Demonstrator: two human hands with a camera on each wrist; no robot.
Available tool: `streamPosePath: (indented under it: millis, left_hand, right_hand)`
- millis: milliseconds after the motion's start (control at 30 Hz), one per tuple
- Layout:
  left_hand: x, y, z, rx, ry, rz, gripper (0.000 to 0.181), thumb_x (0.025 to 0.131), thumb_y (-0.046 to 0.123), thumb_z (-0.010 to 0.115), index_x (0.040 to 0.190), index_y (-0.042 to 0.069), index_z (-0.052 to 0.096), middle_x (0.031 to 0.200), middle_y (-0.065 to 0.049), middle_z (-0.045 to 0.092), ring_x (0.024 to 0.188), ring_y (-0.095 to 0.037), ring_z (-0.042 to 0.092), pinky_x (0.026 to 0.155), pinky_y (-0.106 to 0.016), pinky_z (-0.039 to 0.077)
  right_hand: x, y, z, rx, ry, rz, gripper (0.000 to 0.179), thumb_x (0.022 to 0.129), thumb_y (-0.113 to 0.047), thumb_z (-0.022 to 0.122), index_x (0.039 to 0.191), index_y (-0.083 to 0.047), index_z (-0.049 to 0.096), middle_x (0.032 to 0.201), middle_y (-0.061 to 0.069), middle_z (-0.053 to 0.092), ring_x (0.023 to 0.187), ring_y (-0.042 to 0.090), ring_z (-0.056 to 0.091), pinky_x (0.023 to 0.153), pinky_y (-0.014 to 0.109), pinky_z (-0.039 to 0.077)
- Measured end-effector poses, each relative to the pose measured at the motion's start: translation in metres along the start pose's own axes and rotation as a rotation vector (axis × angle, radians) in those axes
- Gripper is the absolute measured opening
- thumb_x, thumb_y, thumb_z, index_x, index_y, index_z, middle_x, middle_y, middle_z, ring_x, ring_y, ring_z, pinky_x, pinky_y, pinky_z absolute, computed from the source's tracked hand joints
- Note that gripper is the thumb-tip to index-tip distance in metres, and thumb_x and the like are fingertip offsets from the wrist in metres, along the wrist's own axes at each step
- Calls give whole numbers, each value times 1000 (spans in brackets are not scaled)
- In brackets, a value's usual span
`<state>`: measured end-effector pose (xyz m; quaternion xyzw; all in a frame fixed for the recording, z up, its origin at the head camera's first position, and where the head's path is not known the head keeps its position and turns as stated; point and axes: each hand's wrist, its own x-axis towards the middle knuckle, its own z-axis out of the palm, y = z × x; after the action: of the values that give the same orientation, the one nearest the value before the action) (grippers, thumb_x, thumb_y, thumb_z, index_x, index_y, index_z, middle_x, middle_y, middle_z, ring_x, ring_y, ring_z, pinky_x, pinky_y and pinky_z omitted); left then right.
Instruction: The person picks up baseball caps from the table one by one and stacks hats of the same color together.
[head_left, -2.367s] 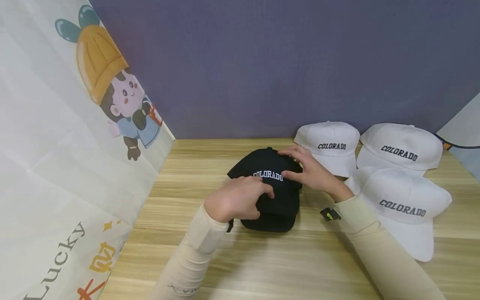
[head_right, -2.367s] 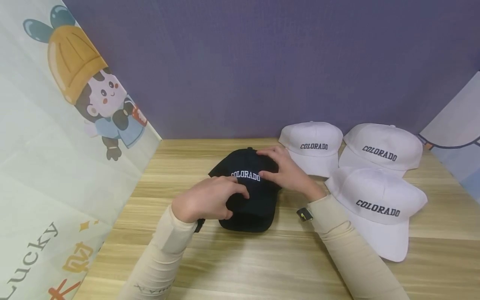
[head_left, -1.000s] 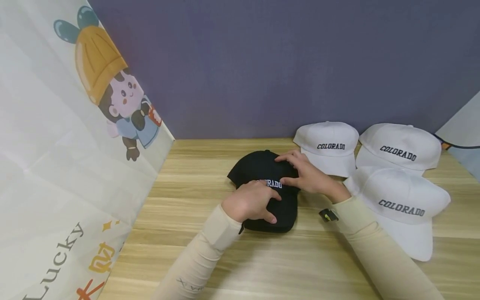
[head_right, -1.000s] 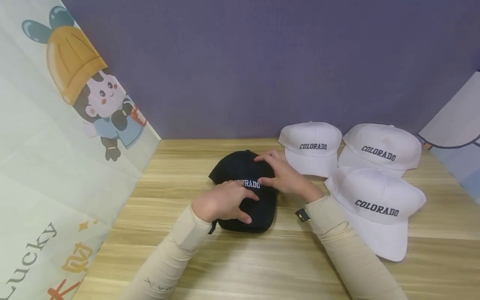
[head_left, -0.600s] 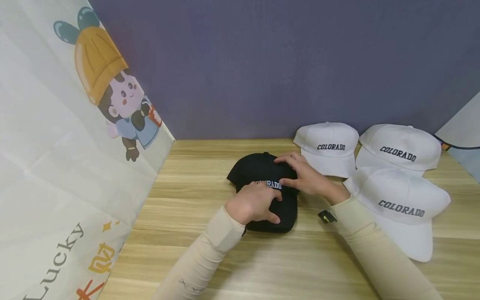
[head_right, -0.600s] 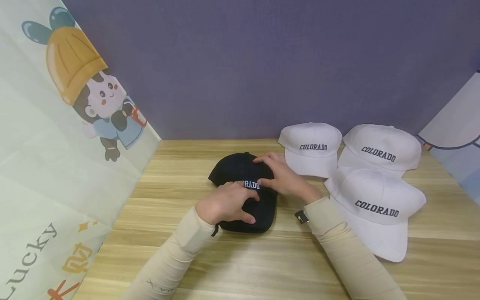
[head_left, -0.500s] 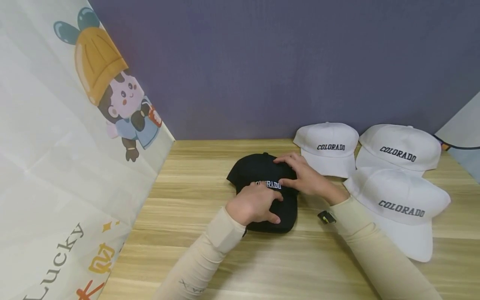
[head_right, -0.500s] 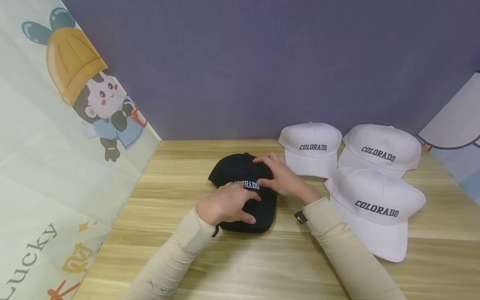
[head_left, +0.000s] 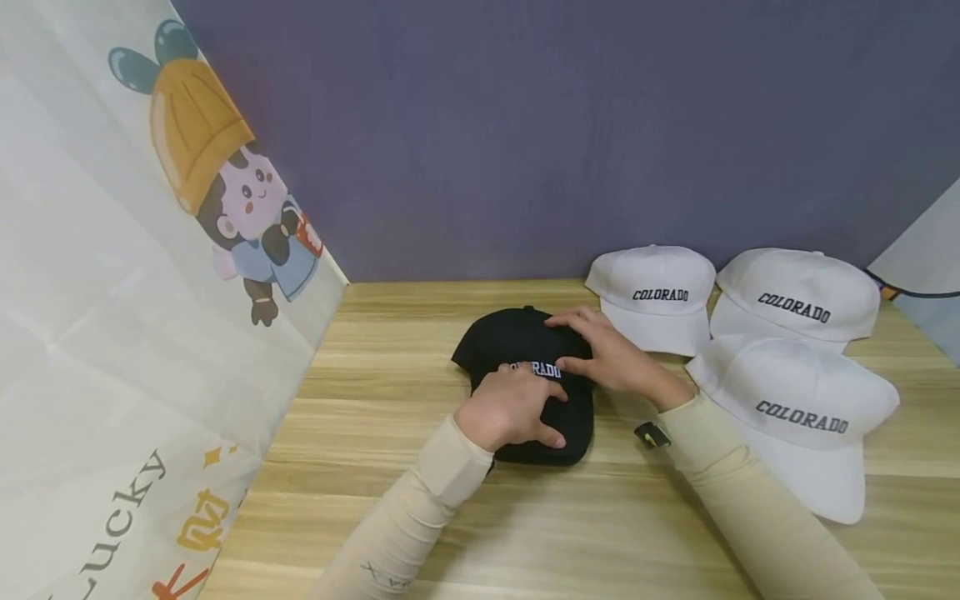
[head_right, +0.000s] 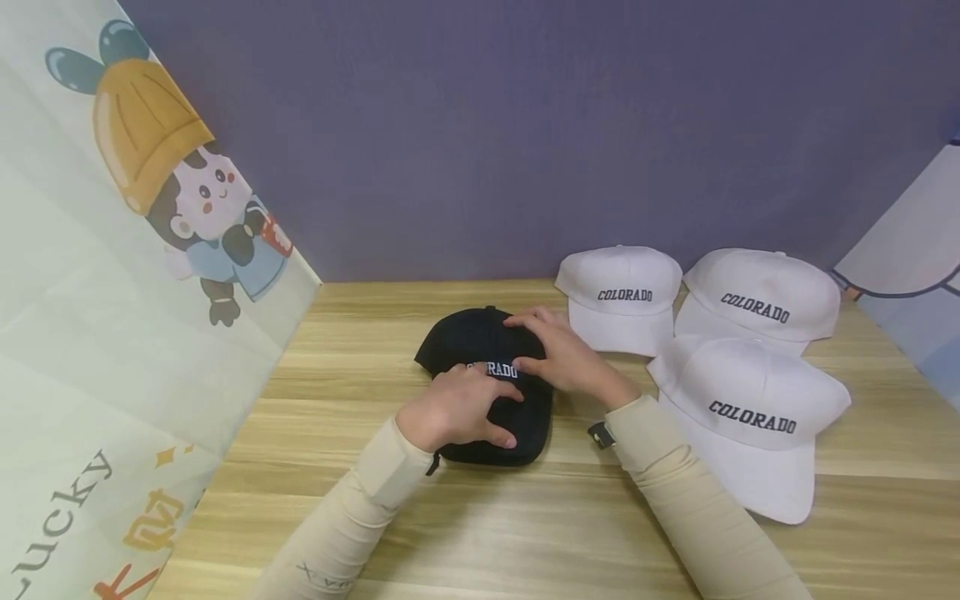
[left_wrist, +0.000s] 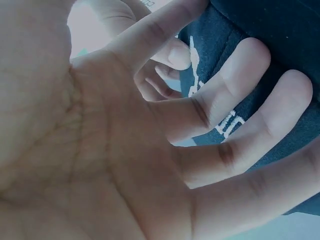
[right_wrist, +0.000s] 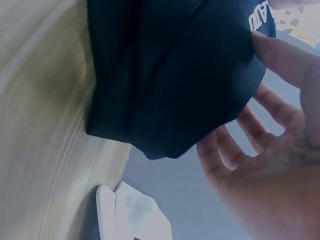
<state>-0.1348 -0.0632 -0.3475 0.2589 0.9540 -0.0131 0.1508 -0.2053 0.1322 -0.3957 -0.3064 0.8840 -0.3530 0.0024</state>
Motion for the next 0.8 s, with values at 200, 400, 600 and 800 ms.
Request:
streamPosePath:
  millis: [200, 400, 600, 800]
  left_hand:
    - [1, -7, -1, -25, 8, -19, 60, 82, 56, 81, 137, 38, 65, 144, -10, 59, 123, -39, 58, 96, -49, 55]
    - [7, -15, -1, -46, 6, -50, 58, 84, 50, 82, 138, 36, 64, 148, -12, 56, 127, -44, 56, 100, -52, 53]
    - [13, -24, 1, -51, 5, -113, 61, 84, 52, 82, 140, 38, 62, 153, -15, 51, 130, -45, 54, 101, -53, 52]
    - [17, -33, 1, -58, 17, -135, 61, 85, 53, 80, 141, 37, 61, 156, -18, 47, 131, -47, 52, 101, -55, 52]
  right_hand:
    - [-2, -1, -7, 6, -9, -17, 59, 94, -17, 75, 148, -11, 52, 155, 17, 45, 145, 39, 39, 116, 62, 33]
    - [-2, -1, -13, 35, 9, -20, 56, 93, -15, 76, 145, -7, 54, 150, 17, 50, 134, 37, 51, 109, 58, 42]
    - [-3, 1, -15, 62, 6, -7, 54, 94, -13, 74, 143, -4, 55, 147, 18, 50, 124, 39, 55, 103, 59, 46]
    - [-3, 3, -14, 56, -25, -5, 53, 95, -15, 73, 143, -4, 54, 147, 19, 50, 126, 41, 55, 105, 59, 45]
